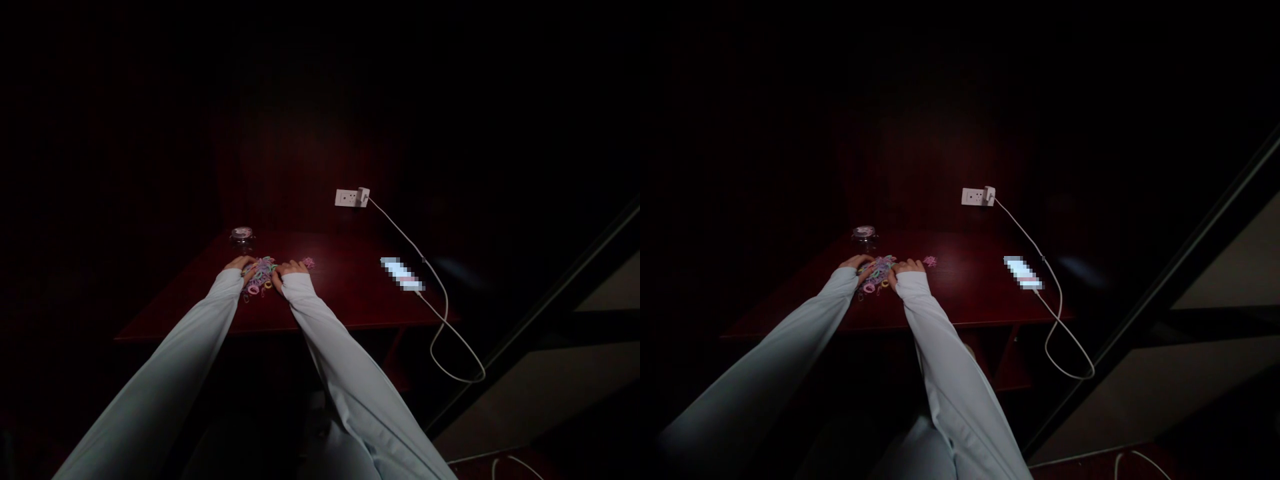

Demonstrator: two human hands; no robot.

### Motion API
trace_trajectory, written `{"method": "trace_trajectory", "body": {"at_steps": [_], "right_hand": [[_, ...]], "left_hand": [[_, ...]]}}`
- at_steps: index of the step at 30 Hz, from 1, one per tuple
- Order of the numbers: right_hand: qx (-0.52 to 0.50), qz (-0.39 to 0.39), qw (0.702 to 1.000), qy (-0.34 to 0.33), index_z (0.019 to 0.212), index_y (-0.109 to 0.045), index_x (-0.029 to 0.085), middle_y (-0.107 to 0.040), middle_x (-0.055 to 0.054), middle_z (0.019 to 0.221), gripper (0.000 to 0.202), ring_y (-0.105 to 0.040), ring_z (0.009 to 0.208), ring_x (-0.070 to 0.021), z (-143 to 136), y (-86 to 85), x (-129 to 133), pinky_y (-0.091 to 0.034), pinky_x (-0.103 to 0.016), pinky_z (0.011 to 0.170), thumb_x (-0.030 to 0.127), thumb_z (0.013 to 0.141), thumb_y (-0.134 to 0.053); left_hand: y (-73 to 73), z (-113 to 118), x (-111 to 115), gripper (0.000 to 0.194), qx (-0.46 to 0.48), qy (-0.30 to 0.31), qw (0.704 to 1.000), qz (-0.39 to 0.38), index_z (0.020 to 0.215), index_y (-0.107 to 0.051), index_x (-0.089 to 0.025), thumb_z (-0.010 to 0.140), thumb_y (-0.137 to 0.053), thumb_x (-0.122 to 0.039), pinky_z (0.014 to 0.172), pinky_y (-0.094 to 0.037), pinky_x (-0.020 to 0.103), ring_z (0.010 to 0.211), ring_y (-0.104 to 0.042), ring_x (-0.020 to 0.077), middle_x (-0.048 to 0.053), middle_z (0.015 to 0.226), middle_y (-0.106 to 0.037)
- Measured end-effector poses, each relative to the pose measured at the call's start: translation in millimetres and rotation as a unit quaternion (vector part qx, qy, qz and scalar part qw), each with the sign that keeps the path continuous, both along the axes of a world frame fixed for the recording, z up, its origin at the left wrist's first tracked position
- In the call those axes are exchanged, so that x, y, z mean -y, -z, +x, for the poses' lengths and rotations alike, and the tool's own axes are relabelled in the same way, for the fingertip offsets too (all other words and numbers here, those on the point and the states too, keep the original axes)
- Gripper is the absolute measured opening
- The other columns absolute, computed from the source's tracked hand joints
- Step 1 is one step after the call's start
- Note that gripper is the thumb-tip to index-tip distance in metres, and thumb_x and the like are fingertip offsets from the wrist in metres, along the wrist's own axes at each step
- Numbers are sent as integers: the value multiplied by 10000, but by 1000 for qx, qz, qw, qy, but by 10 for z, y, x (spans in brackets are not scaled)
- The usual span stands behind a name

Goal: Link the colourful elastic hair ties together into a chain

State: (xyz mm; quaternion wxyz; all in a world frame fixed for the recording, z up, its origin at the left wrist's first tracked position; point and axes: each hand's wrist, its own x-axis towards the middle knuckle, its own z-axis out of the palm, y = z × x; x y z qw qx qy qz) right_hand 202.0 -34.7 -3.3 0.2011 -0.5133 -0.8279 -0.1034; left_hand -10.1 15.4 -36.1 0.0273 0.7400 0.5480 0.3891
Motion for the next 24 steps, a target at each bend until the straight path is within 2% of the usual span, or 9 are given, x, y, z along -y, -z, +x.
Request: {"method": "trace_trajectory", "body": {"at_steps": [5, 10, 15, 20, 24], "right_hand": [[-25, -29, 999, 25, 1155, -773, 191, -785, -94, 1172, 337, -626, 1144, -236, 26, -12, -7, -391, -340, 966, 326, 1095, -470], [-18, -39, 999, 26, 1171, -768, 193, -784, -99, 1160, 329, -632, 1137, -230, 27, -53, 18, -393, -334, 965, 315, 1094, -473], [-8, -51, 999, 14, 1167, -770, 183, -785, -94, 1183, 335, -633, 1156, -229, 24, -76, 35, -396, -333, 957, 312, 1096, -469], [-12, -43, 999, 8, 1160, -770, 186, -788, -90, 1157, 317, -631, 1131, -223, 33, -80, 41, -395, -324, 942, 318, 1091, -490], [-11, -40, 999, 1, 1123, -775, 195, -787, -81, 1137, 286, -629, 1113, -216, 32, -71, 28, -397, -313, 926, 313, 1079, -518]], "left_hand": [[-111, 27, 107, 183, 96, -59, 993, 27, 924, -689, -237, 823, -616, -371, 999, -557, 366, 1046, -729, 281, 91, 1058, -785], [-175, 1, 185, 191, 235, -123, 963, 45, 962, -678, -227, 834, -620, -356, 979, -582, 358, 1027, -744, 264, 83, 1029, -789], [-145, -17, 162, 253, 322, -112, 938, 58, 974, -665, -212, 810, -609, -397, 896, -606, 329, 960, -754, 248, 93, 985, -777], [-95, -24, 92, 264, 344, -86, 934, 49, 963, -664, -211, 789, -623, -405, 926, -610, 352, 993, -766, 256, 99, 979, -791], [-76, -36, 72, 277, 324, -79, 942, 39, 962, -691, -206, 781, -637, -409, 925, -613, 372, 950, -781, 267, 98, 933, -803]]}}
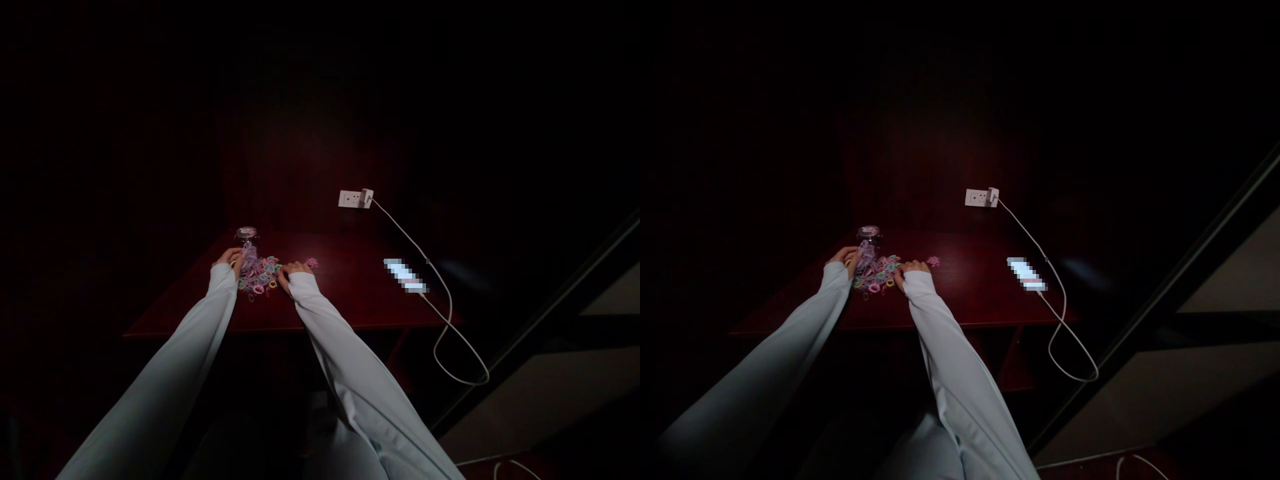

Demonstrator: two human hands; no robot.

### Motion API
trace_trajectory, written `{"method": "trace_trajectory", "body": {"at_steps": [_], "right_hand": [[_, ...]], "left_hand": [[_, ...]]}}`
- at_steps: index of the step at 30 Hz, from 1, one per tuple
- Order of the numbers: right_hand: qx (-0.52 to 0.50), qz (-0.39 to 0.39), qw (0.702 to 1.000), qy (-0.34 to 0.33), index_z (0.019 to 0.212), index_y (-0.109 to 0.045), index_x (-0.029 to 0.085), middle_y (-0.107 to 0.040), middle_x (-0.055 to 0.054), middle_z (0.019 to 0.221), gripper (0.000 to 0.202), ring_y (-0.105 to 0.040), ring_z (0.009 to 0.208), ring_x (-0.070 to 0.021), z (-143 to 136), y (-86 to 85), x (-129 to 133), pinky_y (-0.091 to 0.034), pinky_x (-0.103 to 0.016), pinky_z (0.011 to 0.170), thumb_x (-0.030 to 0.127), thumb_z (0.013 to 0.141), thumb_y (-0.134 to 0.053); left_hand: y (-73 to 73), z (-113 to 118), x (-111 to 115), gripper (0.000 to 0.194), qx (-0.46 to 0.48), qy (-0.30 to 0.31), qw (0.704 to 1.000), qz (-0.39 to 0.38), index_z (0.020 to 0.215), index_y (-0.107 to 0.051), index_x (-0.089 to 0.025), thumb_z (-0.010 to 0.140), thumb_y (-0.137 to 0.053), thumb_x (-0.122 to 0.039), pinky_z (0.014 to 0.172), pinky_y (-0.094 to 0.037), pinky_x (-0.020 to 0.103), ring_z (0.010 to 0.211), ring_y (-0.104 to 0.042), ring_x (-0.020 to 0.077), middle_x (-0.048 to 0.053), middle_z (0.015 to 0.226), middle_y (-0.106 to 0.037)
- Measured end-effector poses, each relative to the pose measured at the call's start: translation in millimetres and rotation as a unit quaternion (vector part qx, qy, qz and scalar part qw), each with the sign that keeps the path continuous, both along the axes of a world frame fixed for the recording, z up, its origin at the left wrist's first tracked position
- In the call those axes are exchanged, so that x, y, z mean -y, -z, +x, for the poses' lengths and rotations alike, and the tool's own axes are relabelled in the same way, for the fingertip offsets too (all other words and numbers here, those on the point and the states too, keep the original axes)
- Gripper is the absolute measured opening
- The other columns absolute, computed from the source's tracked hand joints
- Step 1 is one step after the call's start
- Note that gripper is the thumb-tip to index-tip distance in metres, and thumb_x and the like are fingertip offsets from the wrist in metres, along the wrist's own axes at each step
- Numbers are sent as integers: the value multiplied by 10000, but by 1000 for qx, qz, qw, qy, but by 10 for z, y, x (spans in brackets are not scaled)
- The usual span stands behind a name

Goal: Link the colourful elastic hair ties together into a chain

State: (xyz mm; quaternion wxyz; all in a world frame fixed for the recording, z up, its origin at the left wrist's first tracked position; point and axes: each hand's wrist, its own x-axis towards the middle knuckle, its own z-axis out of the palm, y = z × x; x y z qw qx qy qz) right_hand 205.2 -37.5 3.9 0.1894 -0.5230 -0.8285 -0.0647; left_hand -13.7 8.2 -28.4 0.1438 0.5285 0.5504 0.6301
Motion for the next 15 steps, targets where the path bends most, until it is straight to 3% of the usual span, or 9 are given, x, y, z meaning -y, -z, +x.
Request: {"method": "trace_trajectory", "body": {"at_steps": [6, 15], "right_hand": [[0, 6, 1000, 6, 1130, -773, 195, -791, -82, 1133, 293, -638, 1116, -221, -9, 43, -35, -402, -323, 940, 312, 1083, -508], [-11, 2, 1000, 2, 1123, -770, 207, -788, -73, 1145, 279, -633, 1117, -215, -13, 35, -28, -407, -316, 941, 316, 1082, -516]], "left_hand": [[-60, 41, 75, 339, -22, 11, 1000, -8, 1037, -750, -172, 836, -572, -378, 924, -613, 358, 980, -781, 277, 116, 993, -817], [-107, 119, 144, 394, -139, 29, 990, -18, 1182, -784, -218, 935, -519, -374, 1053, -559, 398, 1126, -746, 283, 80, 1179, -812]]}}
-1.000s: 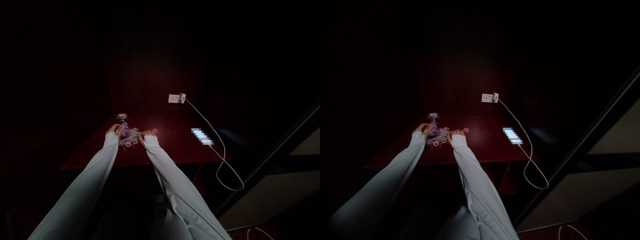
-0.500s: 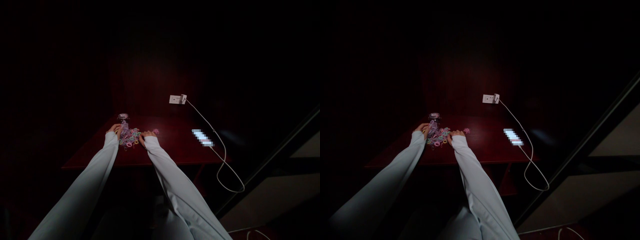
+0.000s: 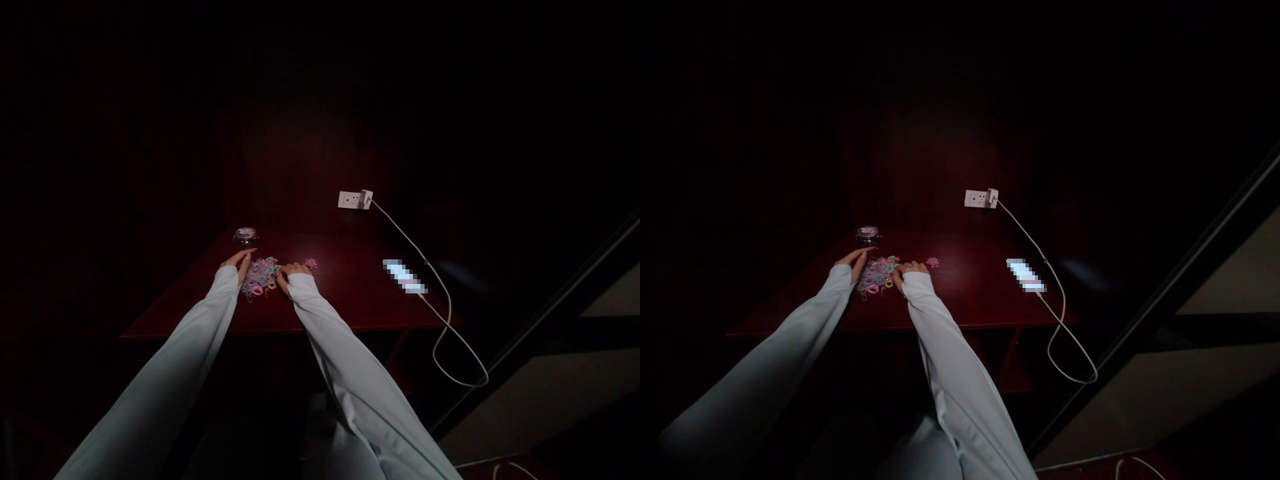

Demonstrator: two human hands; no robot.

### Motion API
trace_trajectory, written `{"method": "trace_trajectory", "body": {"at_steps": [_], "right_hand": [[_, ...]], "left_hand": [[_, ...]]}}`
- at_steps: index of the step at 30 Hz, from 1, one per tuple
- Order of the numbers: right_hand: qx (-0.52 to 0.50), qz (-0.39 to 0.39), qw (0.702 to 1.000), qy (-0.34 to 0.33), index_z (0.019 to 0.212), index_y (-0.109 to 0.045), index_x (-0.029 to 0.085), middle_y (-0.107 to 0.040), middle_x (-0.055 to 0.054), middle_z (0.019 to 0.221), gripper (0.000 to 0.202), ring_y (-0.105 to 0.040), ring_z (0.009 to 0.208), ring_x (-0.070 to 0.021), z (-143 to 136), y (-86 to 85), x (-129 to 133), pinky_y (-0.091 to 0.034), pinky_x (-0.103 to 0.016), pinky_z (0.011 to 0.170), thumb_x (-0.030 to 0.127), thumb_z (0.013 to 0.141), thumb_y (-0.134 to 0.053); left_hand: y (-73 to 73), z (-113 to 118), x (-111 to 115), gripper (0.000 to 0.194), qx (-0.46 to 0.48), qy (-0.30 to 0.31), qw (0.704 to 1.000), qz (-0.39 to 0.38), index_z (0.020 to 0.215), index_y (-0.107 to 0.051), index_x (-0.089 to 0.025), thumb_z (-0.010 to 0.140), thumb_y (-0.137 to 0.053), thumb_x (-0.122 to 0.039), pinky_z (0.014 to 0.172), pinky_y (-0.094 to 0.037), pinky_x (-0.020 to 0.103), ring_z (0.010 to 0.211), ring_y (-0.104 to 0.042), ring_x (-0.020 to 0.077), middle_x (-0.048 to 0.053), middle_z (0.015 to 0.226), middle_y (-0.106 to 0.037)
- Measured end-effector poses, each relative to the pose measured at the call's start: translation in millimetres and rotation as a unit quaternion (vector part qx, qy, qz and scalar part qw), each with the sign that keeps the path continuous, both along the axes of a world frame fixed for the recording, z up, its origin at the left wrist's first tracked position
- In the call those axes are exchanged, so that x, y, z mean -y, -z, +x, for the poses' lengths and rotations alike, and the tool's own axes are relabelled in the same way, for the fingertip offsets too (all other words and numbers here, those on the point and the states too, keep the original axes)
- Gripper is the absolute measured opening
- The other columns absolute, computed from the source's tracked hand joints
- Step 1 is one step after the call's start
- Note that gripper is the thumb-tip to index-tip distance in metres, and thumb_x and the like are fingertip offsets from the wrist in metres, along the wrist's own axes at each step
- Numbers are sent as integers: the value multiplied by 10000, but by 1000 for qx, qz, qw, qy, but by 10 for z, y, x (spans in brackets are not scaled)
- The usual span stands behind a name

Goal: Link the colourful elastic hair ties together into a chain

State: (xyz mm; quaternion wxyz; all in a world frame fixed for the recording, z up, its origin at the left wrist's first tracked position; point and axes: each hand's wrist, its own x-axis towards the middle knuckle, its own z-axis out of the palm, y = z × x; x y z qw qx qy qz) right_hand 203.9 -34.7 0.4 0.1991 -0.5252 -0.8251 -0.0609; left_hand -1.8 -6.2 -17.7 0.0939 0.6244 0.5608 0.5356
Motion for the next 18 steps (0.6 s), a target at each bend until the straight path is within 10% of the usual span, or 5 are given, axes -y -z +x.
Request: {"method": "trace_trajectory", "body": {"at_steps": [13, 18], "right_hand": [[-12, -11, 999, -52, 1100, -772, 259, -773, -37, 1142, 210, -616, 1140, -210, -9, -75, 97, -453, -293, 970, 359, 1043, -596], [-15, -19, 998, -56, 1115, -774, 243, -777, -34, 1183, 244, -626, 1160, -209, 2, -96, 122, -459, -297, 994, 362, 1061, -568]], "left_hand": [[34, -2, -21, 244, -157, 107, 981, 37, 901, -737, -236, 888, -549, -392, 1078, -539, 371, 1127, -718, 245, 81, 1156, -792], [11, -13, 27, 228, -187, 8, 982, 27, 978, -746, -249, 895, -555, -341, 1104, -488, 433, 1176, -682, 286, 74, 1246, -773]]}}
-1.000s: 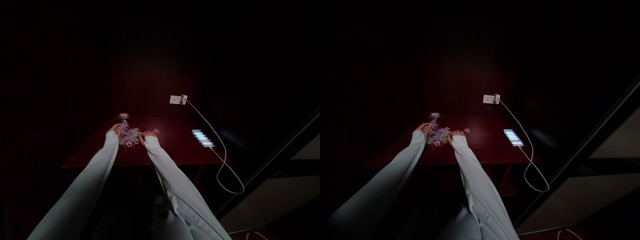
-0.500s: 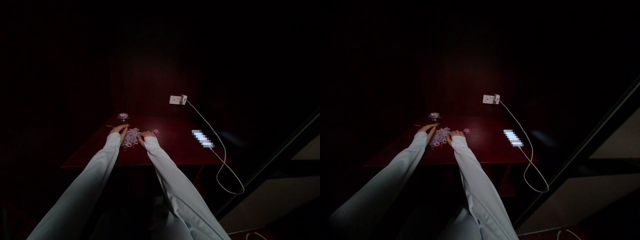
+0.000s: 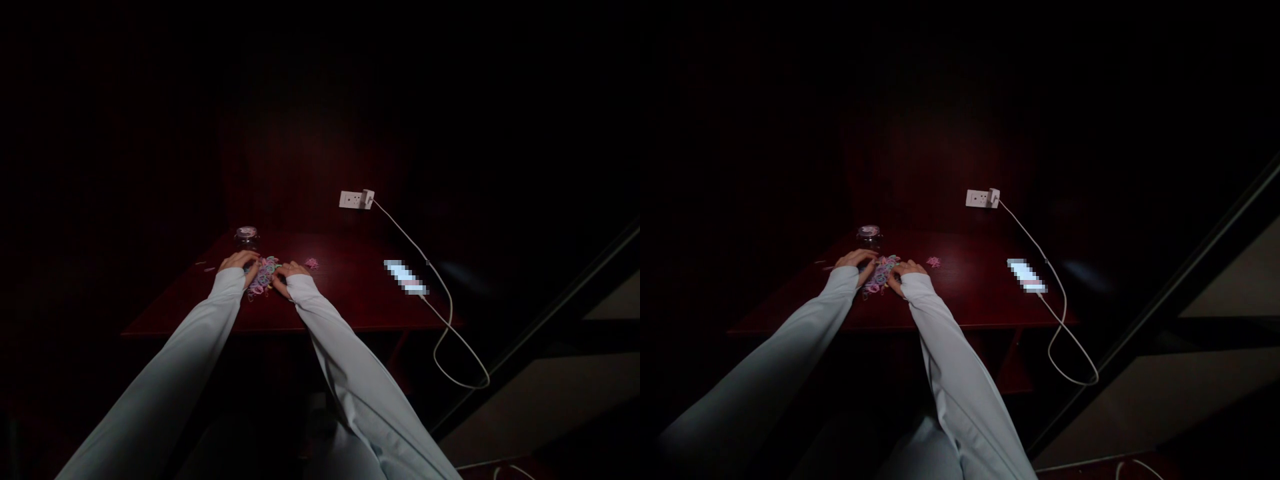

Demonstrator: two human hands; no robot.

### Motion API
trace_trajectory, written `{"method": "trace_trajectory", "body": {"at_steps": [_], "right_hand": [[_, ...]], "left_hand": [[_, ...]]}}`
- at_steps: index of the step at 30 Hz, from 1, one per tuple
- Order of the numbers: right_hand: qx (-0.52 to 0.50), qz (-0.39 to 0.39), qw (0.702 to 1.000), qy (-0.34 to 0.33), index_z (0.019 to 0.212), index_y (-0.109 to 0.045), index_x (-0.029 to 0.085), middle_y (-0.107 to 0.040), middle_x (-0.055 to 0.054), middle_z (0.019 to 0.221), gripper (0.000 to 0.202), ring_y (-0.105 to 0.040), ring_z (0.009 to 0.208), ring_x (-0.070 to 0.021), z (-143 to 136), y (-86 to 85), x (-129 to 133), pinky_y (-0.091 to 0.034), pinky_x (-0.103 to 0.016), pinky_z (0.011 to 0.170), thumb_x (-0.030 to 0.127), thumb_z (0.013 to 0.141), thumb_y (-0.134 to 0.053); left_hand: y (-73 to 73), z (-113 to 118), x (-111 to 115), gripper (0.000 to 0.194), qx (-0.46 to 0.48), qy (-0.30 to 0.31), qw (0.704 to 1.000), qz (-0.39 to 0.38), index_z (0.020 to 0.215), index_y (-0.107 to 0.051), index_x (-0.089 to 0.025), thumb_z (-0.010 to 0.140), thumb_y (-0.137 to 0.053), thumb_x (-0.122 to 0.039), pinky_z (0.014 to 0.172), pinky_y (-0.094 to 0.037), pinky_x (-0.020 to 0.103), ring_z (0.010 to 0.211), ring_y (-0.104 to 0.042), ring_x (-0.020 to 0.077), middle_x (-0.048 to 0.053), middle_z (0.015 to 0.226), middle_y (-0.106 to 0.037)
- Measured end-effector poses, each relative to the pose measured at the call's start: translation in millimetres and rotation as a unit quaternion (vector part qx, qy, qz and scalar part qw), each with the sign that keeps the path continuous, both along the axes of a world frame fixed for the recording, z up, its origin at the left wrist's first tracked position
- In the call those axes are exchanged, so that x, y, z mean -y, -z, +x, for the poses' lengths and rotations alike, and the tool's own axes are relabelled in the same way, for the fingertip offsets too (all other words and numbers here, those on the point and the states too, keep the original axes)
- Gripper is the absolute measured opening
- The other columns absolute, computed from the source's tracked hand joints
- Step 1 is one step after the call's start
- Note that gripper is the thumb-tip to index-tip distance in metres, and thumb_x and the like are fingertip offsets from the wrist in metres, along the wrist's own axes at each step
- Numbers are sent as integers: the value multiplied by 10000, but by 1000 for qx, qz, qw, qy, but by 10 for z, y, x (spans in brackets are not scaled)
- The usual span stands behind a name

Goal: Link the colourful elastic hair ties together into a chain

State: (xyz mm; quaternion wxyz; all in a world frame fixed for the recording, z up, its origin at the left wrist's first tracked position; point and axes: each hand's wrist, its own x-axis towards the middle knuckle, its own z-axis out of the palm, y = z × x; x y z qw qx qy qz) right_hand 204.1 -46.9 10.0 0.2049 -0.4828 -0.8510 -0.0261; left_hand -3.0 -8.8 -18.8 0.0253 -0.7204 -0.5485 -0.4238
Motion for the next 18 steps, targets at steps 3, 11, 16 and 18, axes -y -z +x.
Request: {"method": "trace_trajectory", "body": {"at_steps": [3, 11, 16, 18], "right_hand": [[-1, -6, 1000, 2, 1117, -775, 239, -777, -38, 1191, 260, -632, 1162, -205, 7, -14, 14, -466, -295, 983, 368, 1069, -554], [-4, -14, 1000, 13, 1135, -773, 233, -774, -42, 1178, 254, -632, 1165, -194, 2, -33, 34, -477, -270, 987, 329, 1068, -547], [-23, -18, 1000, -2, 1112, -777, 225, -770, -45, 1177, 235, -628, 1165, -203, 18, 7, -2, -490, -275, 988, 324, 1054, -572], [-32, -17, 999, -4, 1106, -776, 228, -769, -46, 1166, 234, -625, 1161, -205, 26, 43, -30, -492, -281, 991, 330, 1055, -573]], "left_hand": [[-19, -27, 3, 222, 6, -40, 999, 10, 965, -739, -245, 889, -536, -290, 1100, -479, 422, 1191, -662, 292, 75, 1268, -760], [-25, -18, 28, 347, 57, -58, 996, 35, 971, -741, -211, 841, -435, -113, 1139, -422, 476, 1234, -607, 299, 93, 1238, -748], [-99, 44, 175, 276, 46, -178, 983, -4, 1075, -745, -232, 889, -542, -213, 1153, -363, 539, 1356, -496, 366, 67, 1431, -687], [-120, 8, 203, 279, 43, -228, 973, -19, 1107, -739, -209, 923, -533, -249, 1180, -338, 534, 1396, -482, 359, 91, 1461, -666]]}}
